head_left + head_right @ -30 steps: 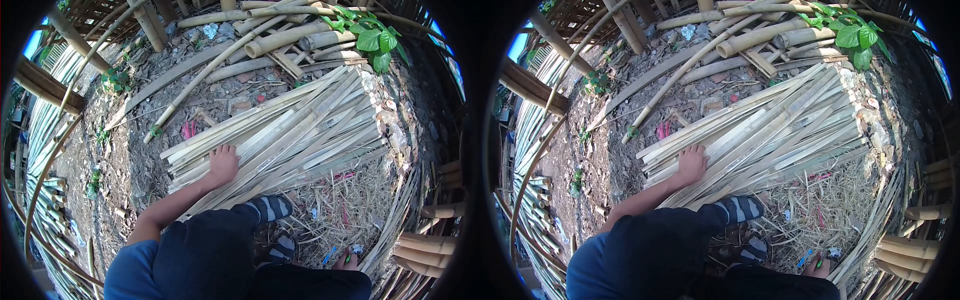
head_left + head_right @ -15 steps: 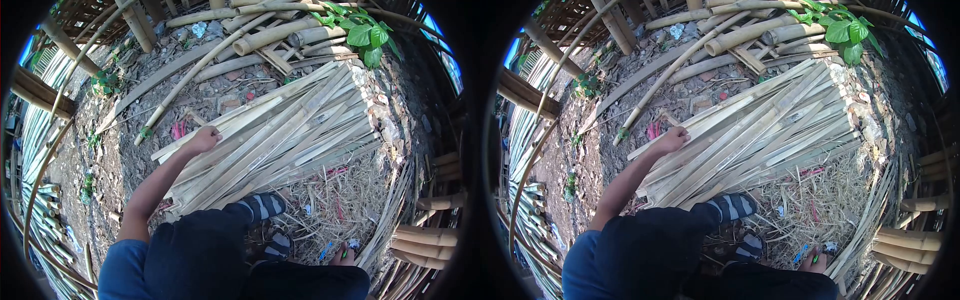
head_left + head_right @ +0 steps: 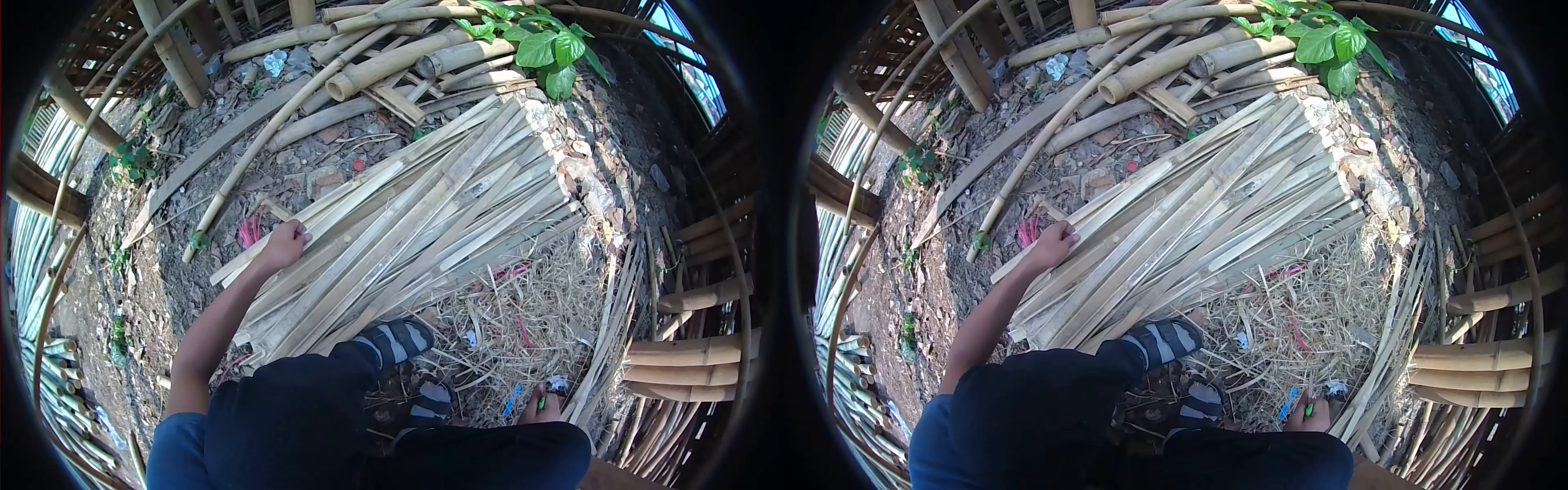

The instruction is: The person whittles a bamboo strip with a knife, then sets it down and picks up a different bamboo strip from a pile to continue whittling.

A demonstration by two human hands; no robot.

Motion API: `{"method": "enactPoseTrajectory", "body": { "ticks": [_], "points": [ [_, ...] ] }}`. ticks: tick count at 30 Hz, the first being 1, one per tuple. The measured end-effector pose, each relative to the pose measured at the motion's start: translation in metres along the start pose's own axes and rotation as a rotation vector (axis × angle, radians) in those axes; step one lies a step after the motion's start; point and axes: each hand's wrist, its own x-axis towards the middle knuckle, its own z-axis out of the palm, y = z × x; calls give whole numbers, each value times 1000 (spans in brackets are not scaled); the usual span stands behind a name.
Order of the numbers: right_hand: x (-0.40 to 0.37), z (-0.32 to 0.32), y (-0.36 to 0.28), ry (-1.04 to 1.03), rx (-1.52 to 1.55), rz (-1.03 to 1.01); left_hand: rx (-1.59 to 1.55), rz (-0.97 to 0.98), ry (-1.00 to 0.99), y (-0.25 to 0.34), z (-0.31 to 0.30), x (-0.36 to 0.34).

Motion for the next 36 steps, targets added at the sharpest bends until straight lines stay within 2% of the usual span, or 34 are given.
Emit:
{"method": "enactPoseTrajectory", "body": {
  "ticks": [3,5,6,8,11,16,18,20,22,24,25,27,28,30,31,33,36],
  "points": [
    [1,-1,-3,-24,-39,68,62,96,114,0,7,-7],
    [1,-1,-4,-23,-34,58,368,314,328,3,12,-15],
    [0,0,-1,-23,-32,59,370,314,328,7,13,-21],
    [-2,6,10,-11,15,66,889,546,399,14,17,-33],
    [-3,9,15,18,11,-18,926,599,317,3,37,-43],
    [-1,1,5,5,-37,-10,944,660,294,-7,48,-40],
    [-2,4,9,12,-32,-34,960,751,298,-6,44,-41],
    [-5,7,15,-36,-32,66,965,754,297,-8,42,-40],
    [-4,8,15,-27,-39,33,969,761,291,-8,39,-42],
    [-3,8,13,-14,-49,0,724,771,252,-7,38,-45],
    [-2,7,11,-6,-55,-12,723,770,252,-8,37,-43],
    [-2,8,11,-1,-60,-27,438,582,201,-11,34,-37],
    [-4,9,13,-13,-40,14,438,580,201,-11,33,-35],
    [-4,10,14,-22,-23,56,183,431,181,-10,35,-30],
    [-5,10,14,-13,-20,44,181,432,181,-8,37,-27],
    [-4,9,14,-4,-17,31,182,244,146,-6,39,-24],
    [-3,6,8,9,-21,12,103,297,169,-7,39,-20]
  ]
}}
